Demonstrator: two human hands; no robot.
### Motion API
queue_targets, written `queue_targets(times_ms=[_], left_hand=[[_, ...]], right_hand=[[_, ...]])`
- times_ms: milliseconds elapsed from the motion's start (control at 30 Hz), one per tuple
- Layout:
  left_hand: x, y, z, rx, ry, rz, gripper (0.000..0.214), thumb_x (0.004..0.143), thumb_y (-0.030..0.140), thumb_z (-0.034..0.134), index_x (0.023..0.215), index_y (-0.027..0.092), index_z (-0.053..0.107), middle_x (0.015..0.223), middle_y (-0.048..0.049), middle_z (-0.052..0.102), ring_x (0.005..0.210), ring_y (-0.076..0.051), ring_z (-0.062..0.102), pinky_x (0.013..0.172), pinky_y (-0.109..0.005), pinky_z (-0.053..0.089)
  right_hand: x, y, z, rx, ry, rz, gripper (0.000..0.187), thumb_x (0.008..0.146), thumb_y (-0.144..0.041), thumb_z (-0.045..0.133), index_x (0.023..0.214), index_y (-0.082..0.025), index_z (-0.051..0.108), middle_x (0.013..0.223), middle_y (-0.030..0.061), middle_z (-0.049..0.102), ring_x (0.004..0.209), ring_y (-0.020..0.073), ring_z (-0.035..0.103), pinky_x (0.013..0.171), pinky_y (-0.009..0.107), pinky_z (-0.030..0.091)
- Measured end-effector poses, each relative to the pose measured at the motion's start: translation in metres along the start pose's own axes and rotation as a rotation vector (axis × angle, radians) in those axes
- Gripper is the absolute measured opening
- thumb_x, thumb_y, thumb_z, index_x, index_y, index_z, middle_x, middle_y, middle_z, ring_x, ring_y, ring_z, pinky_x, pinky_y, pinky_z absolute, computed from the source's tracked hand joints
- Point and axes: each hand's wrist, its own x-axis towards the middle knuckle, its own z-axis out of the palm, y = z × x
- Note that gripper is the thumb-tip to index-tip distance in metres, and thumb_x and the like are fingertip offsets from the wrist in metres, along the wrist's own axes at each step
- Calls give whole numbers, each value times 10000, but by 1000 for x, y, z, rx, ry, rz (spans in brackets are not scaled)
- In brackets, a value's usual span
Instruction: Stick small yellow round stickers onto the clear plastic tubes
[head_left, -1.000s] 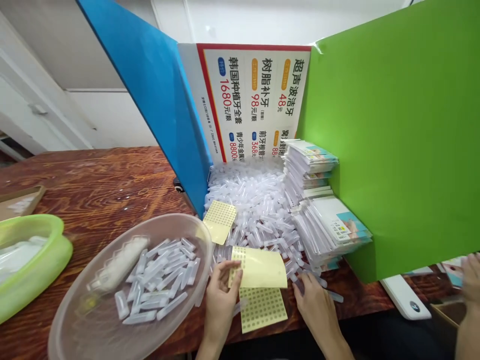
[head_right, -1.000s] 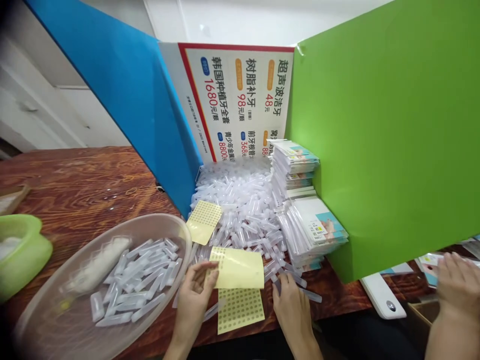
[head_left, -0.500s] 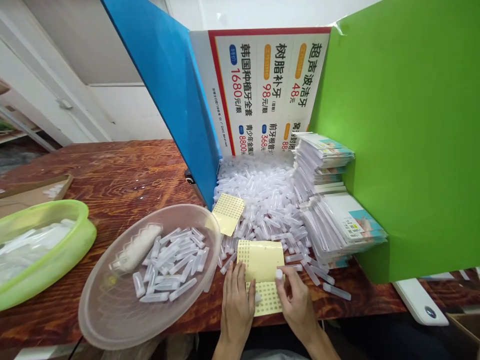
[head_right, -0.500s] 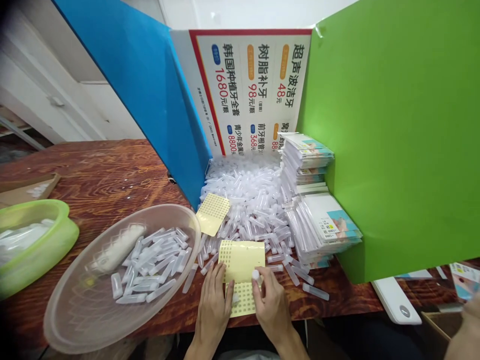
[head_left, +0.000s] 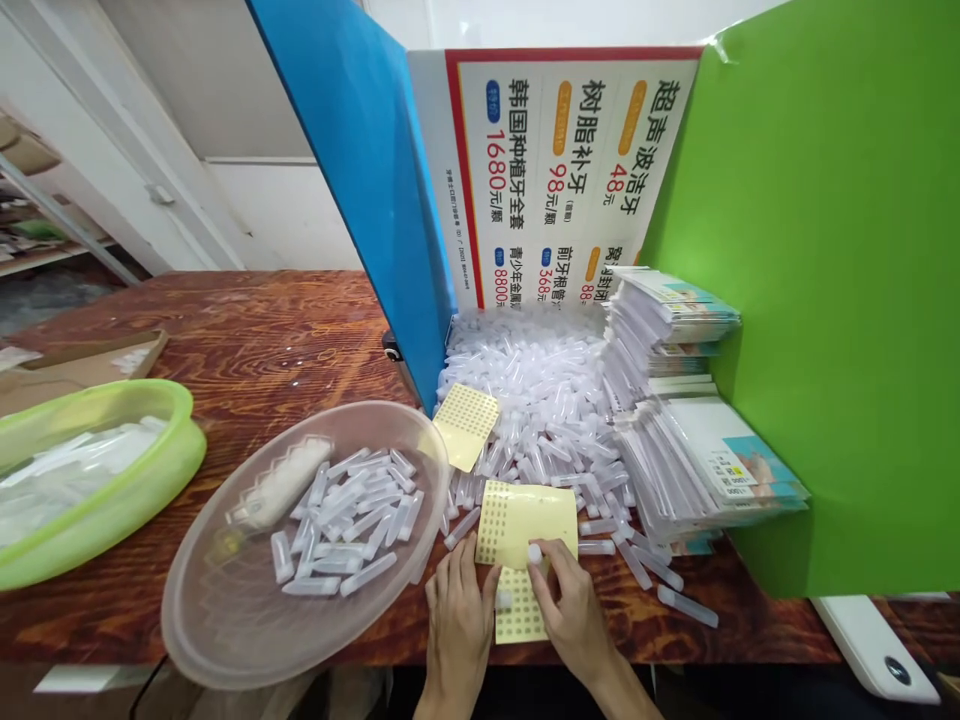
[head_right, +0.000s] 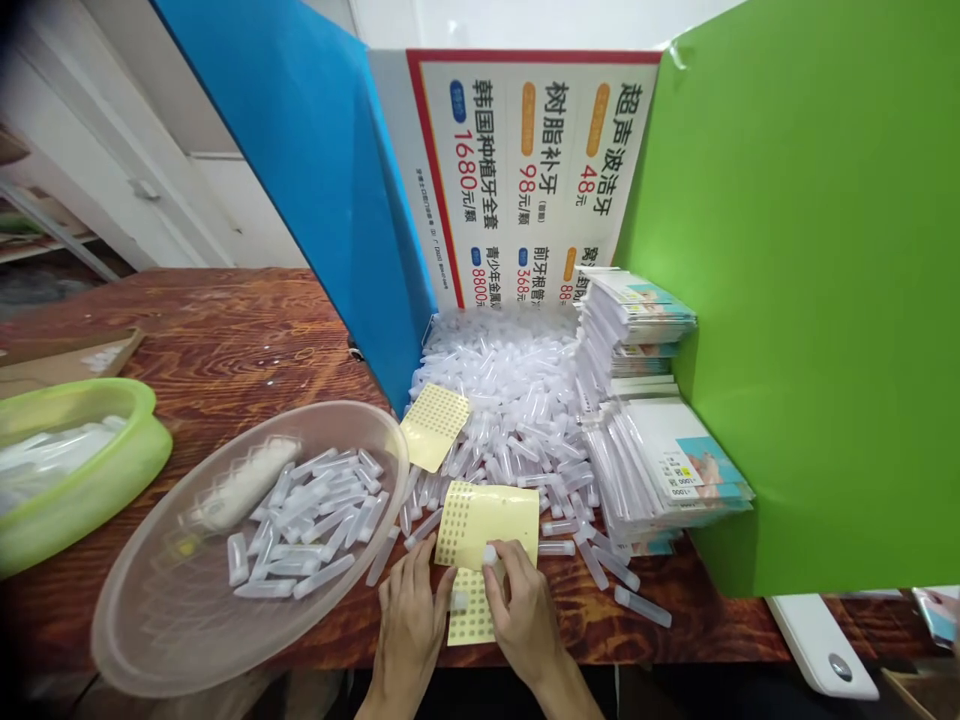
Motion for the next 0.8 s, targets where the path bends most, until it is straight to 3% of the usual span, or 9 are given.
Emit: queue_targets(times_ms=[200,400,533,633,733,800], left_hand=[[13,0,-3,-43,25,-41,444,1050,428,311,1189,161,637,1065,-123,744,918,-252,675,788,-360,469],[36,3,-10,-328,-92,-116,415,1022,459,378,1155,168,643,1059,-127,739,966,-291,686,815,-418,515],[49,10,-15,-656,-129,-334,367,969,493,489,1130,198,637,1040,-111,731,931,-268,698,804,-395,555],[55,16,-20,-824,-64,-549,355,915,540,566,1000,201,631,947,-82,716,875,-245,696,772,-356,565],[59,26,-28,-996,2,-694,404,844,586,644,932,195,590,872,-53,686,808,-217,688,712,-303,566],[59,36,-34,-1127,-30,-735,405,836,578,662,928,200,551,843,-37,681,772,-200,688,677,-278,564]], right_hand=[[4,1,3,-1,12,18,169,1005,-217,451,1129,-215,566,974,68,643,903,215,653,804,305,516],[5,-4,2,-10,38,23,181,998,-210,454,1129,-215,579,960,69,646,891,221,652,788,310,516],[4,-8,-3,16,49,6,151,991,-219,464,1079,-216,586,929,62,638,856,214,632,753,304,497],[-1,-8,-5,63,43,27,106,981,-264,490,980,-211,581,857,45,607,790,201,594,720,298,471],[-8,-7,-2,252,63,112,173,982,-354,489,940,-210,574,811,31,590,725,182,567,680,282,471],[-10,-7,5,456,104,219,227,965,-432,523,940,-213,578,768,15,576,660,163,538,627,264,472]])
